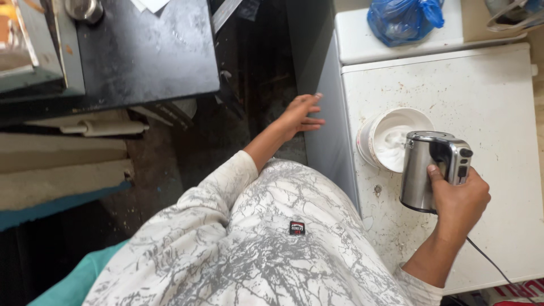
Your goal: The person uses a handheld electric mixer to blend a white substance in a small white bucket placed on a white surface. The person holds the bucket steady with one hand while operating the mixer with the other, continuing until the mixture appears smooth.
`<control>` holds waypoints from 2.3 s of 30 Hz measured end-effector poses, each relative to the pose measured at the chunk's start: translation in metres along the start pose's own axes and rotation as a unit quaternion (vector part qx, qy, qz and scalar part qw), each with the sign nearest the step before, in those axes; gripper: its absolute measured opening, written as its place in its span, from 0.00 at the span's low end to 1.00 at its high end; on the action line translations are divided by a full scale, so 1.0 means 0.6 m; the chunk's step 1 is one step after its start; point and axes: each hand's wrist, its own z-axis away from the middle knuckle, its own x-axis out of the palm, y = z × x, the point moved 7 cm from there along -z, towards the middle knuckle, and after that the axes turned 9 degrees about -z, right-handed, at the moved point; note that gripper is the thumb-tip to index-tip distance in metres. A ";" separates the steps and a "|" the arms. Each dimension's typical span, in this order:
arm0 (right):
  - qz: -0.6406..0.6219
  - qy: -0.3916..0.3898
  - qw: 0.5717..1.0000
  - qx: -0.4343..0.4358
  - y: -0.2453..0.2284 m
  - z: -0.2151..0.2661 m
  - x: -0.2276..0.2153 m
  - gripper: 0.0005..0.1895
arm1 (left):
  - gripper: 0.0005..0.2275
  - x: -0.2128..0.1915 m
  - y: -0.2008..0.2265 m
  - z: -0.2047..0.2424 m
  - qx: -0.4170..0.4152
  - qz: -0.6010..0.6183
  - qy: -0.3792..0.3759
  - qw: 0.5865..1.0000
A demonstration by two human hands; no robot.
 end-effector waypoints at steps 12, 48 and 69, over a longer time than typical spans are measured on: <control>0.006 0.001 0.999 0.045 0.001 0.009 0.000 0.19 | 0.29 0.062 -0.031 0.004 -0.083 0.126 -0.065 0.986; -0.044 -0.090 0.995 -0.026 0.021 -0.027 -0.018 0.17 | 0.33 -0.105 0.093 -0.181 0.105 -0.124 0.265 0.950; -0.061 -0.090 0.994 -0.021 0.023 -0.057 -0.003 0.21 | 0.25 0.244 -0.012 -0.091 0.064 -0.152 -0.062 0.984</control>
